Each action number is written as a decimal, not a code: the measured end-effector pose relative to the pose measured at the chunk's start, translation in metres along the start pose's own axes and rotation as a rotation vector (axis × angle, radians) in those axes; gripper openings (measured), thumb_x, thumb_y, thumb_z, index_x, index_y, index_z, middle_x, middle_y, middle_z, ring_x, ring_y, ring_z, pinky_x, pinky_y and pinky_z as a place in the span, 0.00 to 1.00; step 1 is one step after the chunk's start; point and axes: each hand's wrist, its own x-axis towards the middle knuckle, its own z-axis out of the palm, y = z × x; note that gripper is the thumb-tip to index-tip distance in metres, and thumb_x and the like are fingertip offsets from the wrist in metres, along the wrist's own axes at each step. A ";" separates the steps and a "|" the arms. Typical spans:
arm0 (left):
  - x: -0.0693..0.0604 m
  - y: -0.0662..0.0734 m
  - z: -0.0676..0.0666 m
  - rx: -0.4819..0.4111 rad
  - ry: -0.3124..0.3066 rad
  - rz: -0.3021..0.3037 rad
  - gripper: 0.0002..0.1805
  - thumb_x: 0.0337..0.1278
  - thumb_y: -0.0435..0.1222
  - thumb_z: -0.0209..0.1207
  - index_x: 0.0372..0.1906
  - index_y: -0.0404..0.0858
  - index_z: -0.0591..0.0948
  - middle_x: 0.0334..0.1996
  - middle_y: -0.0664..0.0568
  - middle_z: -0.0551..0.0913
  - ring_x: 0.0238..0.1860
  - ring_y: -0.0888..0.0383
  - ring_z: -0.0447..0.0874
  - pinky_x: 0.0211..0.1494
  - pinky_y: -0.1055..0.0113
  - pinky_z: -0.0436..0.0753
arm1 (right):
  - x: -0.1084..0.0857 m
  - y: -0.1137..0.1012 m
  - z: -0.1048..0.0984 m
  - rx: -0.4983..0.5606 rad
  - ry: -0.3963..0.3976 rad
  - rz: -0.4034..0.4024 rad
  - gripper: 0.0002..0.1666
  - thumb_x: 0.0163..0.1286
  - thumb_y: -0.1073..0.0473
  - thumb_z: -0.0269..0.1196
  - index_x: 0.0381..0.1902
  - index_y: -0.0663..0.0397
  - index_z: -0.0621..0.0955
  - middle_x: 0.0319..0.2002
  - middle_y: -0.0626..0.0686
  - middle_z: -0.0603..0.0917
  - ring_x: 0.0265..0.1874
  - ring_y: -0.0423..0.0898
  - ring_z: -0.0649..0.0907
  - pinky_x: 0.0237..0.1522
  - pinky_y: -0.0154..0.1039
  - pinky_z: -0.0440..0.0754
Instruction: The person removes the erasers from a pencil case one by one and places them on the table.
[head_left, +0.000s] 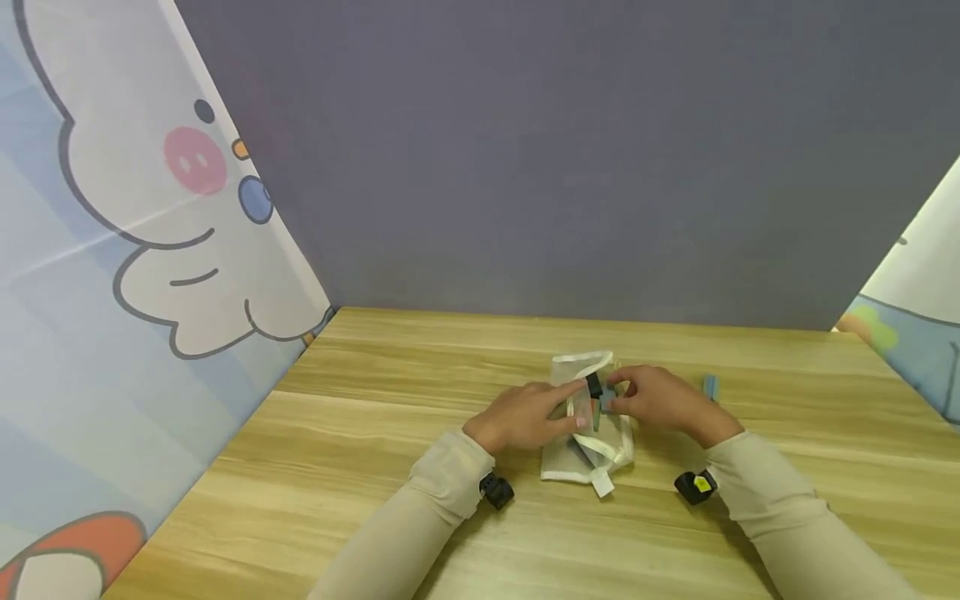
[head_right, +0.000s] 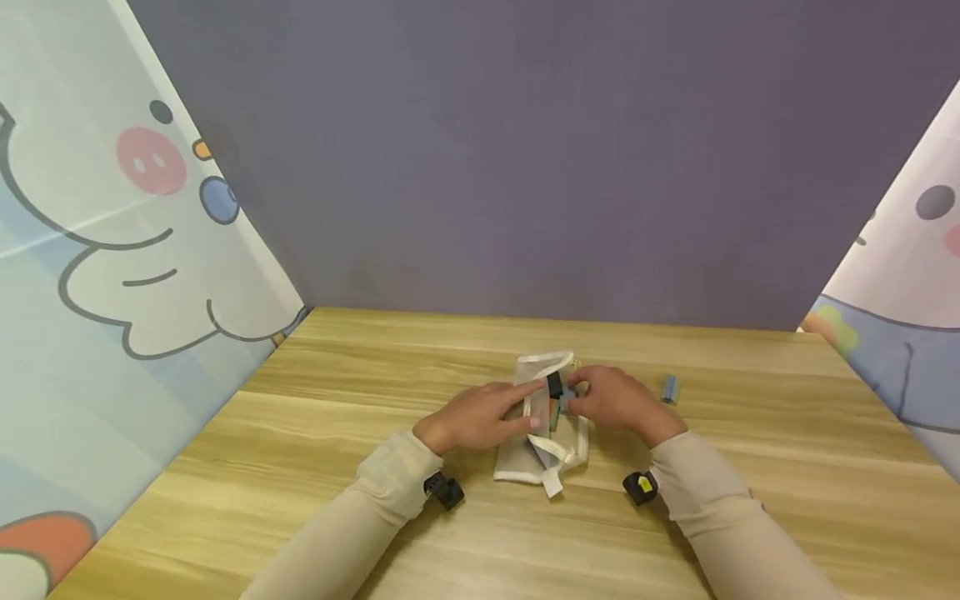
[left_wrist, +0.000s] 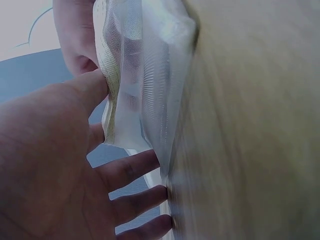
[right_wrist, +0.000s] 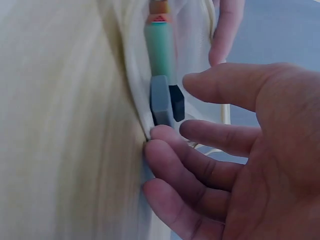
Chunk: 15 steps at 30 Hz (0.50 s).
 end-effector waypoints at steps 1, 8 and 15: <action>0.000 0.000 0.000 0.000 -0.003 0.002 0.37 0.72 0.64 0.42 0.80 0.58 0.56 0.67 0.50 0.74 0.66 0.53 0.73 0.60 0.53 0.76 | 0.000 0.001 0.001 0.004 -0.001 0.001 0.29 0.71 0.52 0.65 0.62 0.66 0.78 0.40 0.54 0.85 0.32 0.44 0.82 0.32 0.43 0.80; 0.000 0.001 -0.001 -0.003 0.001 0.005 0.37 0.72 0.64 0.42 0.80 0.58 0.56 0.68 0.49 0.73 0.66 0.53 0.72 0.61 0.52 0.76 | 0.001 0.002 0.006 -0.017 0.036 -0.024 0.32 0.70 0.53 0.66 0.65 0.67 0.76 0.42 0.55 0.86 0.33 0.43 0.83 0.32 0.42 0.80; 0.002 0.000 0.001 -0.015 0.002 0.018 0.36 0.73 0.62 0.43 0.80 0.56 0.58 0.69 0.49 0.73 0.67 0.52 0.72 0.63 0.50 0.74 | 0.002 0.007 0.009 -0.010 0.032 -0.016 0.32 0.70 0.52 0.66 0.65 0.66 0.76 0.40 0.52 0.86 0.31 0.41 0.82 0.31 0.41 0.79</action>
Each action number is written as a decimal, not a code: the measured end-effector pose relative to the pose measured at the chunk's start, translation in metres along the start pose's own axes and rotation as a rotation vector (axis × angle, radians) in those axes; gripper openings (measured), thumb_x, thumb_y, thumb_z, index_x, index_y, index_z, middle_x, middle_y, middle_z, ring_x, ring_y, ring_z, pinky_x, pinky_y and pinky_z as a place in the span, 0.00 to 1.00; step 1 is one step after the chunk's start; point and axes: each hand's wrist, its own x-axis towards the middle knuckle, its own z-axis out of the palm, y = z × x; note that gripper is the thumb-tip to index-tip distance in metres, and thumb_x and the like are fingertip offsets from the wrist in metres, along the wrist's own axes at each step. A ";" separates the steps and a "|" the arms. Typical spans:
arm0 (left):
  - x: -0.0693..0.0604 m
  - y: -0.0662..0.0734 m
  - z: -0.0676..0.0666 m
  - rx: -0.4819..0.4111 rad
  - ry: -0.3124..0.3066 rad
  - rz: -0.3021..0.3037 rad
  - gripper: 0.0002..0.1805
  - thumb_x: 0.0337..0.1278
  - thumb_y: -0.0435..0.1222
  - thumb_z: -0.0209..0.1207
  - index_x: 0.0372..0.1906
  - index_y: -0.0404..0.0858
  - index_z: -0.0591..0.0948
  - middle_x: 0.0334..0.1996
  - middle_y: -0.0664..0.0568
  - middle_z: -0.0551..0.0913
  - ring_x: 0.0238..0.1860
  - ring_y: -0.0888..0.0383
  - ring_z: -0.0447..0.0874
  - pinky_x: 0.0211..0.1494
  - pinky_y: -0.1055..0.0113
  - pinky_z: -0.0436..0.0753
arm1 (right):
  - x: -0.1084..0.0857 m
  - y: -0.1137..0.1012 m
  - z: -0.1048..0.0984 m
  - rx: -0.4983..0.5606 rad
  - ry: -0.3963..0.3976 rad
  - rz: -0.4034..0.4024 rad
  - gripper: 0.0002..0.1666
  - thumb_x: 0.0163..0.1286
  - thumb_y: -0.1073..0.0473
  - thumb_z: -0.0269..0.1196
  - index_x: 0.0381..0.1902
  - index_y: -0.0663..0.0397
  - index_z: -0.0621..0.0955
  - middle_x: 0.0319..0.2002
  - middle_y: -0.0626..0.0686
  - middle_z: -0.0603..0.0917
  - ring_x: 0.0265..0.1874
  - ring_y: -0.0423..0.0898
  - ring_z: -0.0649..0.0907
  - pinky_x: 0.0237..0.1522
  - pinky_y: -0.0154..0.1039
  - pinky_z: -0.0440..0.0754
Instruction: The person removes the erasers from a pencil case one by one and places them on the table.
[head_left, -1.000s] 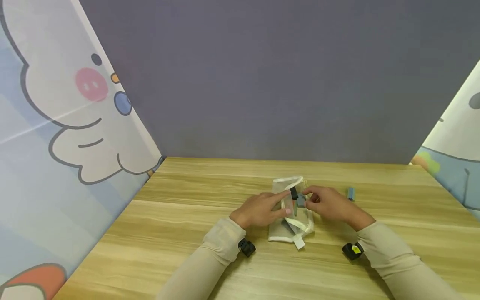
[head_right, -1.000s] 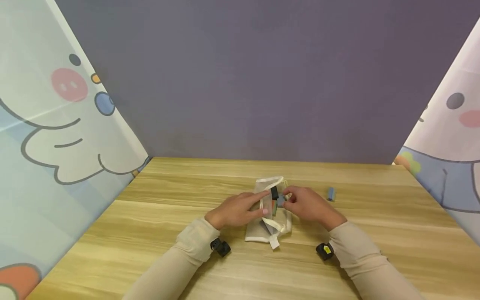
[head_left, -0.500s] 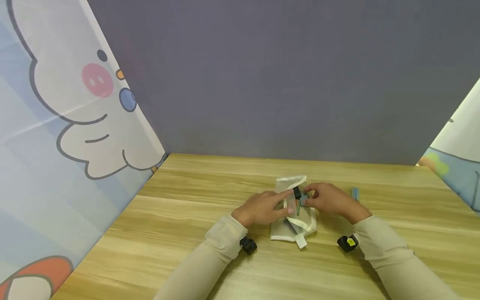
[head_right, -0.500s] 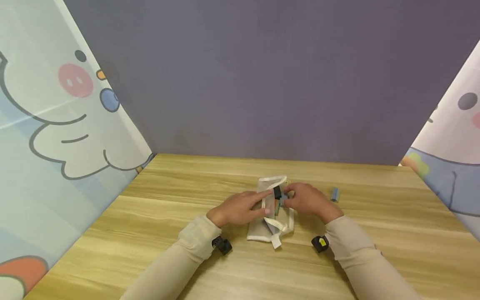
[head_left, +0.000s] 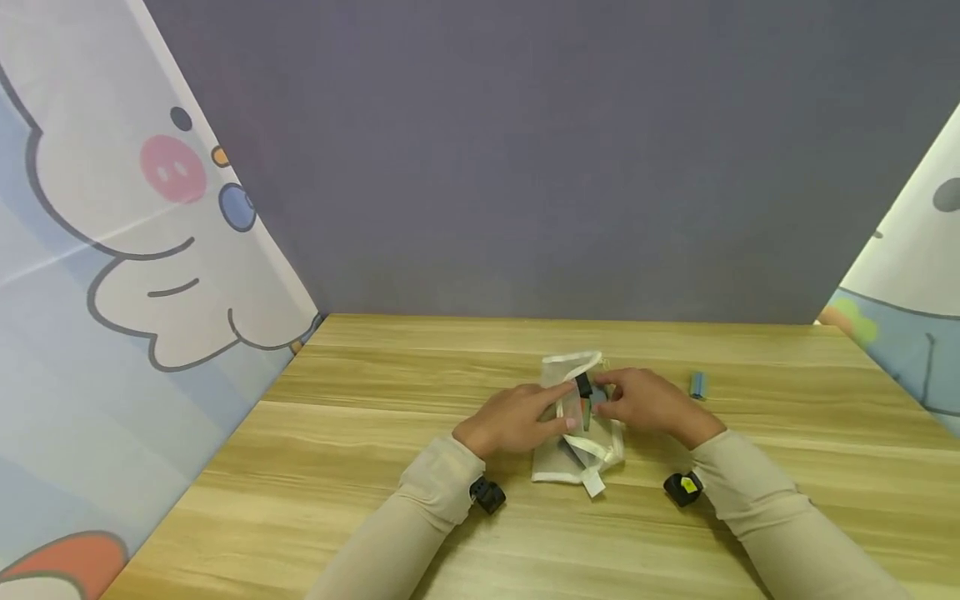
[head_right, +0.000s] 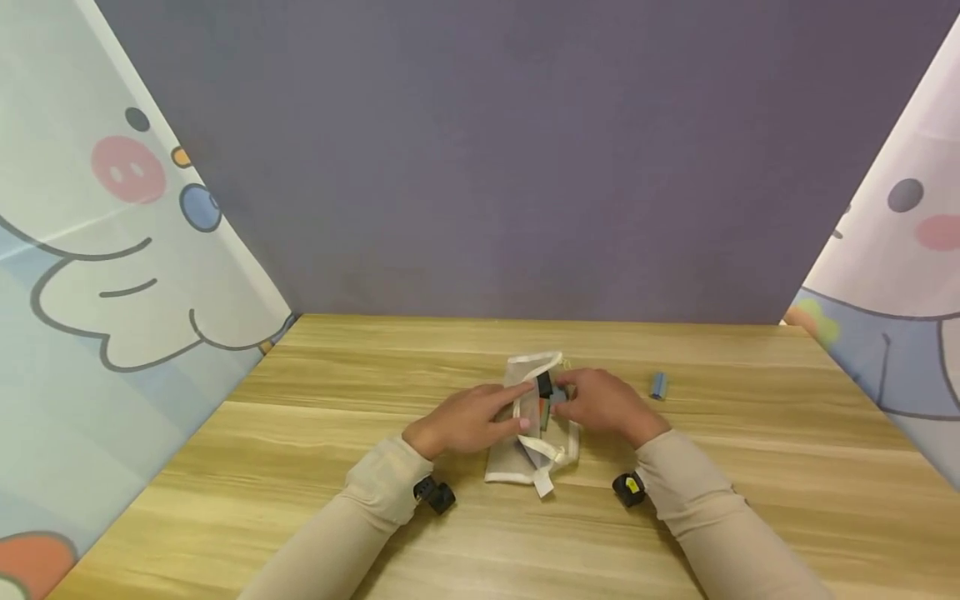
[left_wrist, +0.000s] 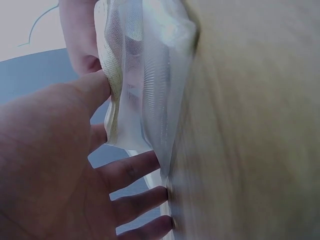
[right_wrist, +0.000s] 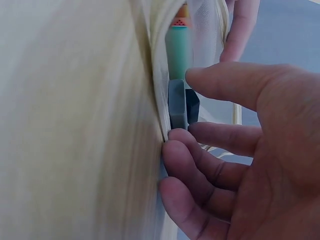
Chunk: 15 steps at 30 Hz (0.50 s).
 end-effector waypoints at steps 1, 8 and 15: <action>0.000 0.000 0.000 -0.001 0.000 0.001 0.36 0.74 0.62 0.43 0.80 0.56 0.58 0.69 0.49 0.73 0.67 0.52 0.72 0.63 0.50 0.74 | 0.000 0.001 0.001 0.001 0.003 -0.001 0.32 0.69 0.53 0.67 0.65 0.66 0.76 0.39 0.52 0.86 0.30 0.41 0.81 0.30 0.41 0.78; 0.001 -0.002 0.001 -0.015 0.013 0.001 0.35 0.74 0.61 0.45 0.79 0.56 0.59 0.69 0.51 0.73 0.67 0.52 0.71 0.64 0.50 0.73 | 0.001 0.003 0.003 -0.019 0.040 -0.013 0.26 0.67 0.55 0.68 0.58 0.63 0.79 0.35 0.50 0.84 0.27 0.41 0.80 0.31 0.41 0.77; 0.000 -0.003 0.002 -0.007 0.022 0.000 0.35 0.73 0.62 0.44 0.79 0.57 0.59 0.69 0.51 0.73 0.67 0.53 0.71 0.64 0.51 0.73 | -0.001 0.002 0.001 -0.027 0.011 -0.025 0.25 0.66 0.52 0.71 0.53 0.64 0.79 0.32 0.48 0.82 0.28 0.41 0.79 0.33 0.43 0.78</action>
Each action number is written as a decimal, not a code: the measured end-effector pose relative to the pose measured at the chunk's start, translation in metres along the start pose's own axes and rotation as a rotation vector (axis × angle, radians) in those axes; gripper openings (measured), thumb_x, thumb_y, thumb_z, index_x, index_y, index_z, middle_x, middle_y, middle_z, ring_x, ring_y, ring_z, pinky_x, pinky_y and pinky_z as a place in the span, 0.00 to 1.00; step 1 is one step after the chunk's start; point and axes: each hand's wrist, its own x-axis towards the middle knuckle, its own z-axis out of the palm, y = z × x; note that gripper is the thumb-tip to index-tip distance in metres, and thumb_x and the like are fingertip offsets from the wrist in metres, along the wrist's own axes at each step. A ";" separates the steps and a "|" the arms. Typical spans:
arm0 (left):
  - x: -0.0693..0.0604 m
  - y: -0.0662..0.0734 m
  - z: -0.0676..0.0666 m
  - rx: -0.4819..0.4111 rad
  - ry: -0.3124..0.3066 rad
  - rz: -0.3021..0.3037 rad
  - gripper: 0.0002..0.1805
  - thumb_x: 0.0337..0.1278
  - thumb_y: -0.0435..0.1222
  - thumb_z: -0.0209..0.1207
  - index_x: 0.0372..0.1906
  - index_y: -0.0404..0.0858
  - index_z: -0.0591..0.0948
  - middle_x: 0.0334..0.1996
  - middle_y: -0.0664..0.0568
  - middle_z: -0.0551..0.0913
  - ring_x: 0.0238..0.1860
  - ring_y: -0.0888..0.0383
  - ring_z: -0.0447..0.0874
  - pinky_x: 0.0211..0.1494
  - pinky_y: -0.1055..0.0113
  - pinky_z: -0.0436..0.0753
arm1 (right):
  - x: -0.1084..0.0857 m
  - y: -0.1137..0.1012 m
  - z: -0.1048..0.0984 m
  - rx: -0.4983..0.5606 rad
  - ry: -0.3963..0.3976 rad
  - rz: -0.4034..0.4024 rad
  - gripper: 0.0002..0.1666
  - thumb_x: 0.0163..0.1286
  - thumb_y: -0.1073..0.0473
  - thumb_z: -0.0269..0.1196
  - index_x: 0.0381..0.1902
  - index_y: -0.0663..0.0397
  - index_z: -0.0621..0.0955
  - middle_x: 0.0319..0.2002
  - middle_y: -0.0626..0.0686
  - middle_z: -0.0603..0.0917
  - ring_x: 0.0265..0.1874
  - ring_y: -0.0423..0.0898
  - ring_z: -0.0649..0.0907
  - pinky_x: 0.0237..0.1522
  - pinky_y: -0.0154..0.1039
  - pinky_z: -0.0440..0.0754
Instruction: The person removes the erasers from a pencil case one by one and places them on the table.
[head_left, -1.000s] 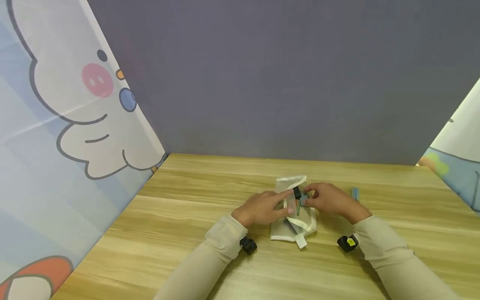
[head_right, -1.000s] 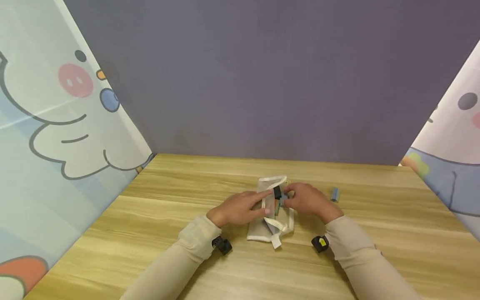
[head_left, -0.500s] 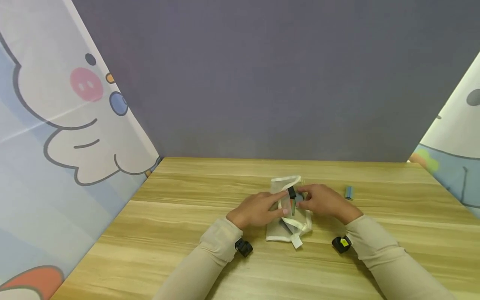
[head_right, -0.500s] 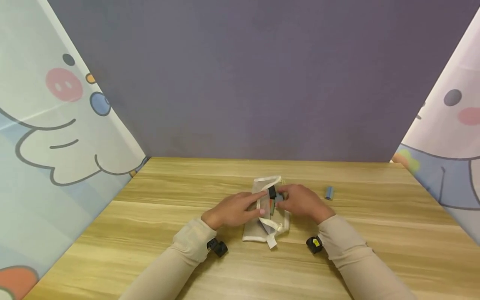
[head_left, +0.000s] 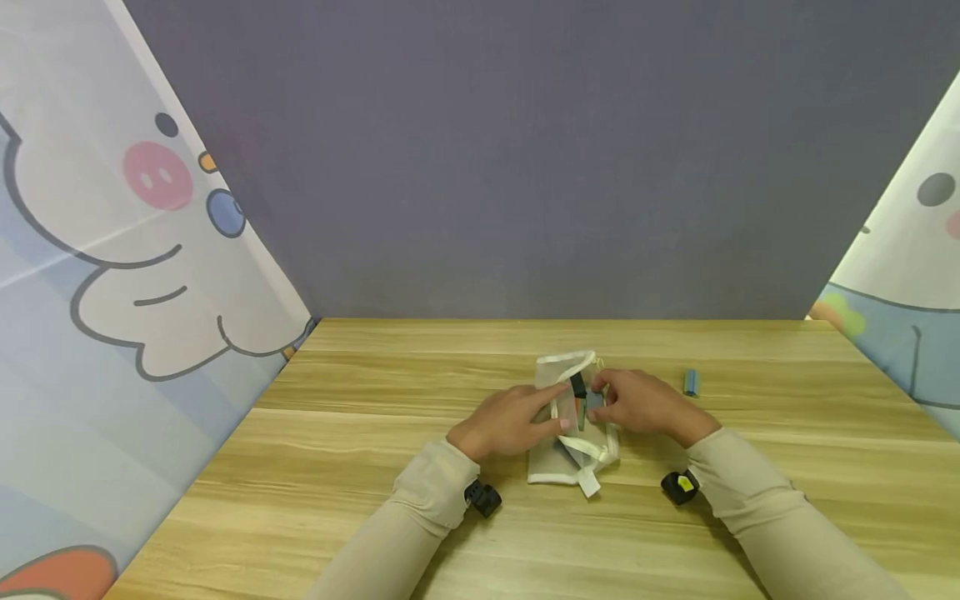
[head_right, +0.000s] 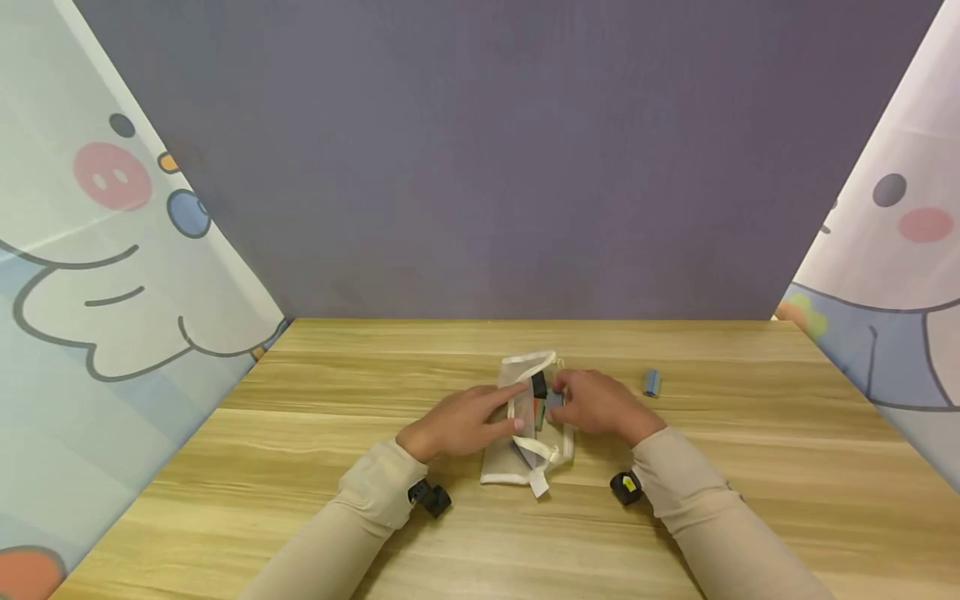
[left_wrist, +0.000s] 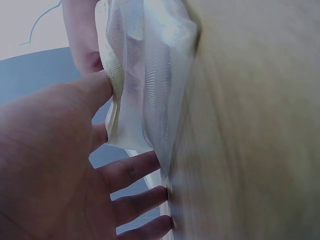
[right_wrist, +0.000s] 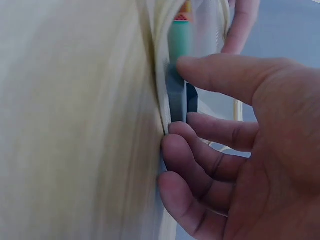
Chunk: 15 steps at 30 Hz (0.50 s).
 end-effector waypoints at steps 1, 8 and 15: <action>0.000 0.000 0.000 0.003 0.002 0.003 0.35 0.73 0.62 0.45 0.79 0.57 0.59 0.68 0.50 0.73 0.67 0.53 0.71 0.64 0.51 0.73 | -0.001 0.000 -0.001 -0.004 -0.005 -0.007 0.25 0.65 0.52 0.71 0.52 0.64 0.79 0.32 0.48 0.82 0.28 0.41 0.79 0.33 0.43 0.78; 0.001 0.002 -0.002 0.014 0.014 0.007 0.35 0.73 0.61 0.46 0.79 0.56 0.60 0.68 0.49 0.74 0.67 0.53 0.72 0.64 0.51 0.73 | 0.001 0.006 -0.005 0.000 -0.025 -0.025 0.25 0.63 0.52 0.72 0.51 0.61 0.79 0.32 0.47 0.82 0.30 0.42 0.80 0.36 0.44 0.79; 0.000 -0.001 0.001 0.012 0.003 -0.003 0.36 0.73 0.62 0.45 0.79 0.57 0.59 0.68 0.50 0.74 0.67 0.54 0.71 0.65 0.52 0.73 | 0.000 0.010 -0.003 0.037 -0.033 -0.031 0.23 0.64 0.54 0.72 0.49 0.60 0.77 0.33 0.49 0.81 0.29 0.43 0.78 0.34 0.43 0.77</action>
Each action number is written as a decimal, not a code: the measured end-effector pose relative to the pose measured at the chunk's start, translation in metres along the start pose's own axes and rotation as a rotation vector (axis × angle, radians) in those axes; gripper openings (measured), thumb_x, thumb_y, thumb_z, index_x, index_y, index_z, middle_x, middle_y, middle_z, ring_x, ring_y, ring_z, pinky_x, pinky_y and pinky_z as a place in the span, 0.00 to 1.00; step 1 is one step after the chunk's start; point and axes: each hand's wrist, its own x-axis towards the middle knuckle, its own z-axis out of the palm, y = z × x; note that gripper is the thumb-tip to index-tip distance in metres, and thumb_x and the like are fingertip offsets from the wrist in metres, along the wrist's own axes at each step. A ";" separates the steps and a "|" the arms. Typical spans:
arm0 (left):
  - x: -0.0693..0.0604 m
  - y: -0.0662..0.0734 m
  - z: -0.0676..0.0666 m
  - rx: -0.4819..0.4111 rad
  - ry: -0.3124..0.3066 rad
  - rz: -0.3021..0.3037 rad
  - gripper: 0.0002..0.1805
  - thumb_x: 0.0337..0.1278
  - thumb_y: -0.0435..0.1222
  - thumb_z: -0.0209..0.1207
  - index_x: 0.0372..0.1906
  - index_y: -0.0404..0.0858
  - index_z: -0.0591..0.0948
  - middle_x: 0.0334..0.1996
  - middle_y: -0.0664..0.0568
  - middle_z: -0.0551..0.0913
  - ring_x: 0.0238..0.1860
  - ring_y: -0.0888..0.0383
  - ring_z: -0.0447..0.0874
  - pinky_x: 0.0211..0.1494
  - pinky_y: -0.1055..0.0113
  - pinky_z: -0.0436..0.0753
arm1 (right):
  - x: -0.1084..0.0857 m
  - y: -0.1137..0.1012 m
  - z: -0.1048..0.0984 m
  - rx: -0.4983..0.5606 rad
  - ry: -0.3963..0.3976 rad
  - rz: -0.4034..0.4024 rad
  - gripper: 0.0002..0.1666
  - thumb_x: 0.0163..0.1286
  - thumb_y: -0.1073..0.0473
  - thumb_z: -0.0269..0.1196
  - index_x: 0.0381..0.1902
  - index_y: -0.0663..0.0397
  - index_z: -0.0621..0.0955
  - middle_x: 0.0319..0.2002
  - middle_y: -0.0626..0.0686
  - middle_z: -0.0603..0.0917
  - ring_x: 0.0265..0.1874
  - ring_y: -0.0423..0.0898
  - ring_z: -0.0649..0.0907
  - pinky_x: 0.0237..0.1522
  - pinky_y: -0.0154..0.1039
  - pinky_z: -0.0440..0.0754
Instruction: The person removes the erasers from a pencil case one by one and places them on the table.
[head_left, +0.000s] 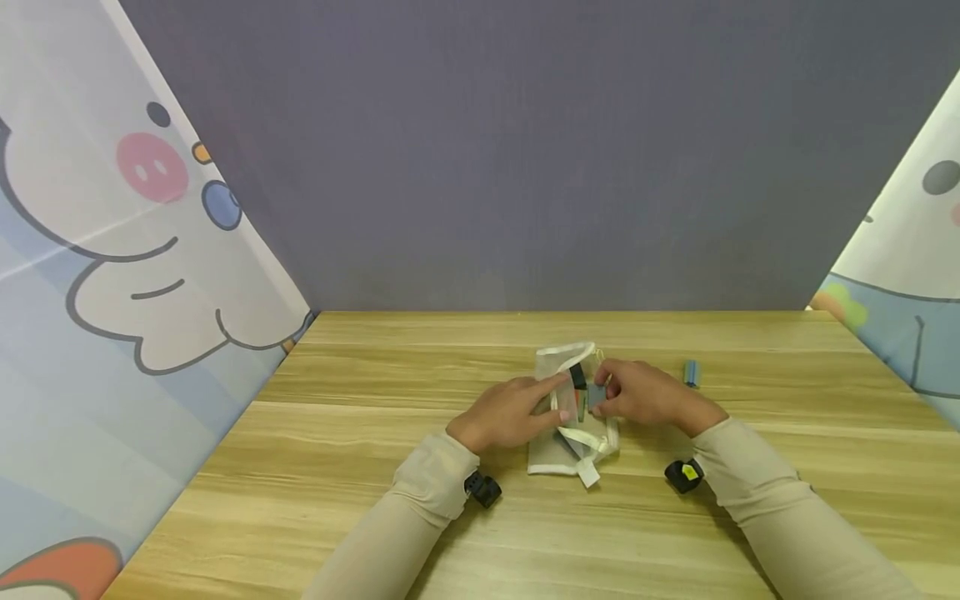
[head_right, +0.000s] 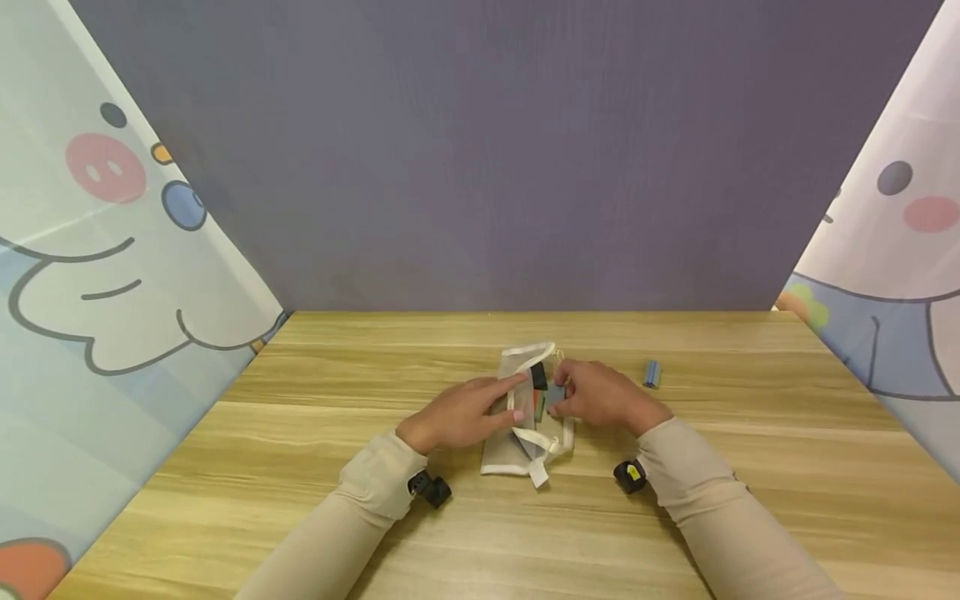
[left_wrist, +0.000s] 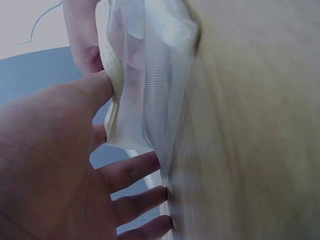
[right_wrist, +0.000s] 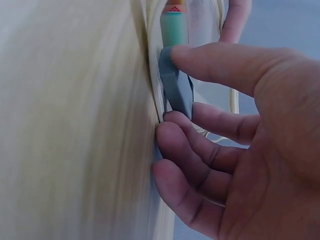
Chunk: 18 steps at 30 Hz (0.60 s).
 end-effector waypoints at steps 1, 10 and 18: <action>0.000 0.000 0.000 -0.003 -0.002 -0.002 0.36 0.73 0.63 0.45 0.80 0.57 0.58 0.68 0.50 0.74 0.67 0.53 0.71 0.65 0.51 0.73 | 0.000 0.000 0.000 0.001 0.000 -0.003 0.23 0.64 0.54 0.72 0.49 0.60 0.76 0.33 0.49 0.81 0.28 0.43 0.78 0.33 0.42 0.77; -0.001 0.001 -0.001 -0.012 -0.004 -0.012 0.36 0.72 0.63 0.45 0.80 0.57 0.58 0.68 0.50 0.73 0.67 0.54 0.71 0.65 0.52 0.72 | -0.001 -0.003 0.000 -0.005 -0.003 -0.049 0.23 0.63 0.59 0.73 0.48 0.61 0.74 0.32 0.49 0.79 0.28 0.43 0.76 0.33 0.42 0.75; -0.002 0.001 -0.002 -0.012 -0.002 0.000 0.36 0.72 0.62 0.45 0.80 0.57 0.58 0.67 0.50 0.74 0.66 0.54 0.72 0.64 0.52 0.74 | -0.003 -0.003 0.000 -0.006 -0.011 -0.097 0.21 0.65 0.62 0.71 0.51 0.59 0.75 0.33 0.48 0.79 0.31 0.43 0.77 0.36 0.43 0.76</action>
